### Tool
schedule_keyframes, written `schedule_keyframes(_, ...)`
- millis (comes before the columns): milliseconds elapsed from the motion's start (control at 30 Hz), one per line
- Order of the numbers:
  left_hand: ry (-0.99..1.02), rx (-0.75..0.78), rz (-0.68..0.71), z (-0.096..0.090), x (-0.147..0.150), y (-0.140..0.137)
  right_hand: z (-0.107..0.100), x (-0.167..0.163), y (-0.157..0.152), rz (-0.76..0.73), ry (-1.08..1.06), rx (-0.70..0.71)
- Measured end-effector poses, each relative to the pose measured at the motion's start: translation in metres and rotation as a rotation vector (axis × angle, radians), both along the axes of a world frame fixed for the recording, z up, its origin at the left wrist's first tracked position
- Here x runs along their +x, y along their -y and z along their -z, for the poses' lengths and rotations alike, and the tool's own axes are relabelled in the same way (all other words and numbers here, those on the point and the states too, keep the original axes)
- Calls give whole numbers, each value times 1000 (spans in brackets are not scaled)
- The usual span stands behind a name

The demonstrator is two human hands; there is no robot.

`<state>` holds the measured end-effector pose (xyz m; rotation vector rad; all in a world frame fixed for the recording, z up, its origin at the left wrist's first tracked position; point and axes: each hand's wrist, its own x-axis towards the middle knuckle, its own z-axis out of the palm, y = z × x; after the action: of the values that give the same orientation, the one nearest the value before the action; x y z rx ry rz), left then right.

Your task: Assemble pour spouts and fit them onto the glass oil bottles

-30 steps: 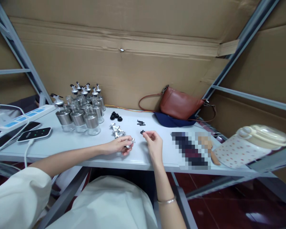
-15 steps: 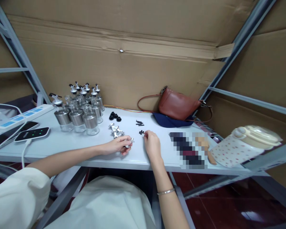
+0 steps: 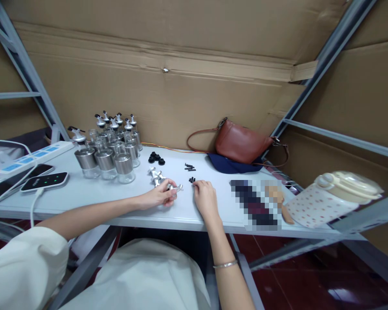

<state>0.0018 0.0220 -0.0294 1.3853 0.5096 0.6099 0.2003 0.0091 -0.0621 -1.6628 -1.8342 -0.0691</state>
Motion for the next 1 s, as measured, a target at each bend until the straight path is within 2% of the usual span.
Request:
schedule_keyframes(133, 4, -10, -10, 0, -1, 0, -4, -2, 4, -37, -89, 29)
schedule_keyframes(233, 0, 15, -34, 1, -1, -1, -13, -11, 13, -105, -324, 68)
schedule_keyframes(300, -16, 50, -37, 3, 0, -1, -18, -23, 20, -212, -540, 1)
schedule_keyframes(400, -41, 112, -27, 6, 0, -2, -22, -42, 29, -394, -777, -185)
schedule_keyframes(467, -49, 146, -27, 8, 0, -2, -22, -51, 30, -432, -850, -245)
schedule_keyframes(533, -63, 194, -50, 7, -2, -2, -21, -55, 29, -411, -953, -244)
schedule_keyframes(600, -119, 328, -114, 4, -5, -1, -20, -55, 27, -368, -1139, -209)
schedule_keyframes(667, -207, 567, -191, 0, -8, 1, -19, -53, 26, -331, -1317, -184)
schedule_keyframes(733, -288, 813, -234, -4, -12, 2, -19, -52, 25, -331, -1384, -209)
schedule_keyframes(800, -343, 984, -247, -5, -14, 3, -20, -53, 26, -355, -1365, -269)
schedule_keyframes(1000, -512, 1233, -306, -4, -13, 0, -24, -53, 30, -397, -1355, -367)
